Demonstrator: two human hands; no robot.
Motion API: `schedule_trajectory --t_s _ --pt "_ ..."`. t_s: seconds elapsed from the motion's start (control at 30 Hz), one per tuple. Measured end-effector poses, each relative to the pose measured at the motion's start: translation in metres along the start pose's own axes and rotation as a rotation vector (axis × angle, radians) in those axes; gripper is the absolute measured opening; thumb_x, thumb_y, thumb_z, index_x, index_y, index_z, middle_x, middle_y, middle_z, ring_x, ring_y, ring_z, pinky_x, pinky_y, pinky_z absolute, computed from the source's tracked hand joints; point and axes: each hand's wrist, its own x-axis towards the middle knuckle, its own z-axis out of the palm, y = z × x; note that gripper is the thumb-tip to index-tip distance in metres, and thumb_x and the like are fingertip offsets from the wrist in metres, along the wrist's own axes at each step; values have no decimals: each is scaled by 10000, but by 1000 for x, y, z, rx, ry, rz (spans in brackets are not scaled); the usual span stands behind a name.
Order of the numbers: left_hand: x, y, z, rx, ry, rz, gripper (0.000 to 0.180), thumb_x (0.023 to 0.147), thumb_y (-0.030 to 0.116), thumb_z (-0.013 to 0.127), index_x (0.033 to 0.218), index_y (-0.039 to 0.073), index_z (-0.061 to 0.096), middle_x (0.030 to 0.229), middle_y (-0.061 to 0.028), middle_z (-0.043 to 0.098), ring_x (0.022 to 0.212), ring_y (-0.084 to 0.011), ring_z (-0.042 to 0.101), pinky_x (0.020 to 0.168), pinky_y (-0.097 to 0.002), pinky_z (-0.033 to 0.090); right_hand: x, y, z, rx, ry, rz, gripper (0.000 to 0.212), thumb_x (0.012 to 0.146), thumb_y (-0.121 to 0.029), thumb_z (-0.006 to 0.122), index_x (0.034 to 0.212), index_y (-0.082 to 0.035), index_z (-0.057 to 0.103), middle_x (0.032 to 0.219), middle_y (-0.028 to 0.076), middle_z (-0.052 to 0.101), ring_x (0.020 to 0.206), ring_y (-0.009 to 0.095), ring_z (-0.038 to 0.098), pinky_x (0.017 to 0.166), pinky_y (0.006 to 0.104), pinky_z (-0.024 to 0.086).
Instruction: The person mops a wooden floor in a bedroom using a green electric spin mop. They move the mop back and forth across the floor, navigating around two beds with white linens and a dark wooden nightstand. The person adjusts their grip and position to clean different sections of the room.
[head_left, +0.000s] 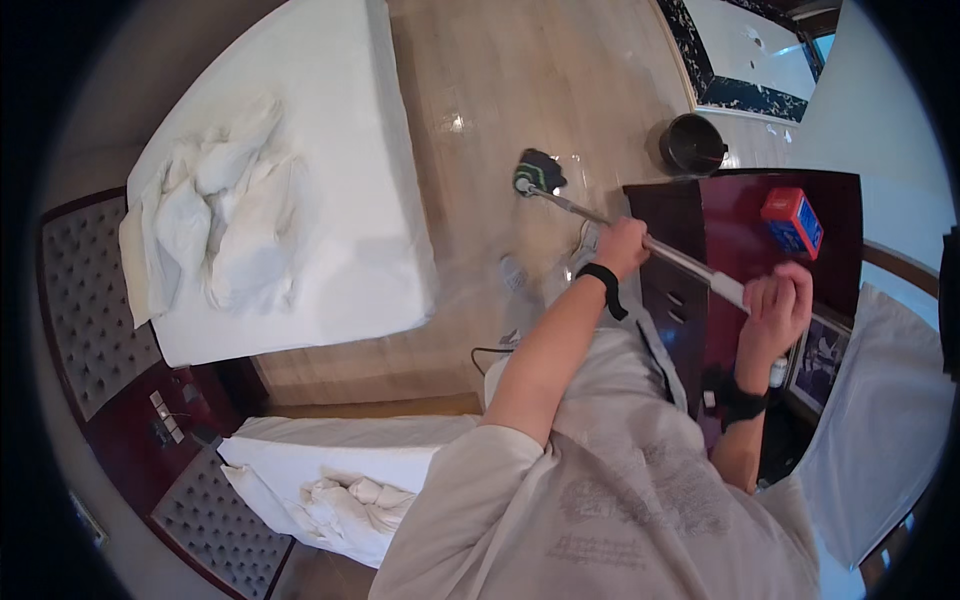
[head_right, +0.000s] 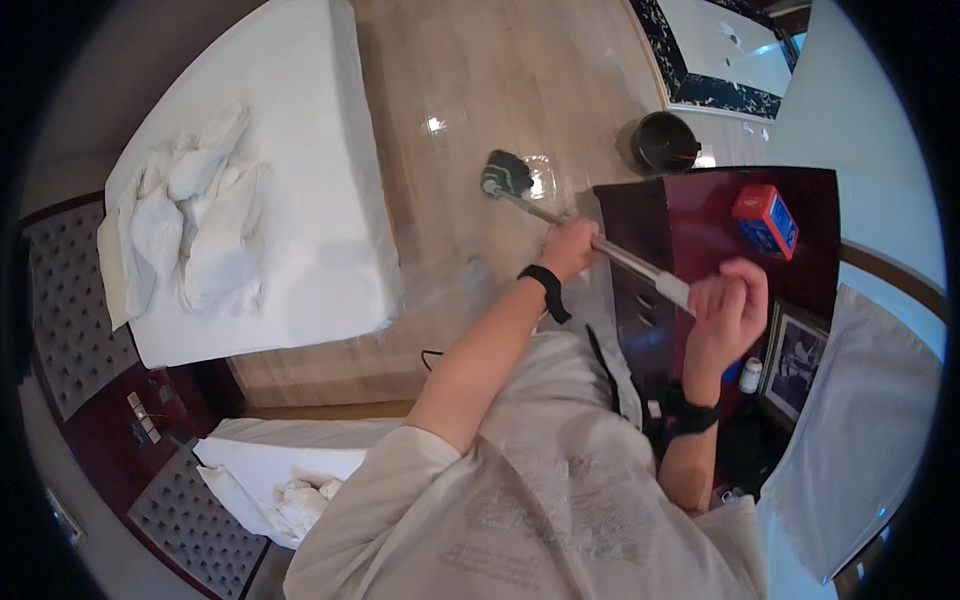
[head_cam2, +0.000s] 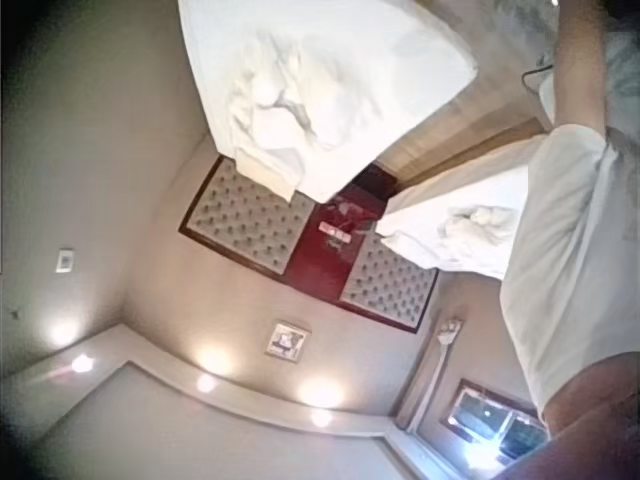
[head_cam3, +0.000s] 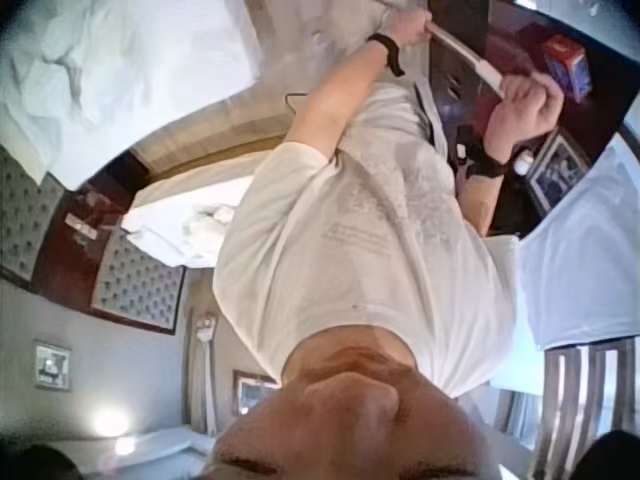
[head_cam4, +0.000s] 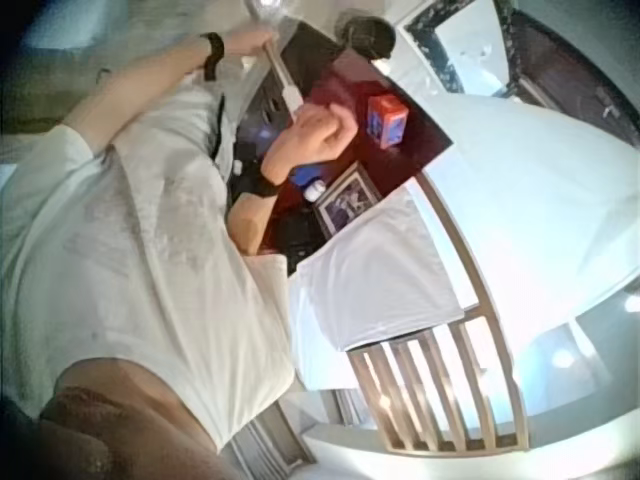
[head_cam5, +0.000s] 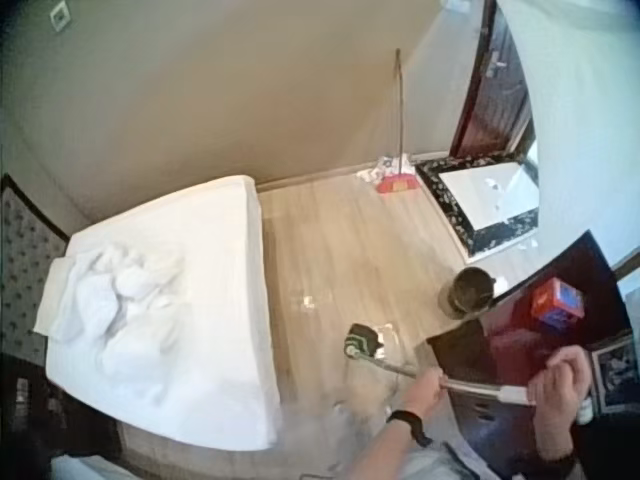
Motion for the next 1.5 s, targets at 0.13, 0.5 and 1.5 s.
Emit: schedule_trajectory --t_s 0.13,0.5,1.5 --pt "-45 -66 -17 -141 367 -4 124 741 201 655 754 82 623 839 -144 626 852 -338 594 739 -443 472 -21 22 53 94 -37 112 106 912 -23 413 889 -2 514 524 -29 368 413 54 320 401 234 283" --pt "-97 -140 -15 -234 583 -216 269 724 189 726 784 10 534 759 -188 579 739 -351 560 655 -398 458 -27 28 113 116 -566 381 192 892 -50 422 810 -20 593 554 -69 393 452 2 322 406 201 241" --pt "-119 106 252 -295 -5 187 209 683 143 697 729 41 520 776 -108 570 870 -306 520 731 -392 436 -138 -36 -240 -88 409 -53 157 922 -24 393 936 15 545 549 -26 309 469 46 260 460 218 264"
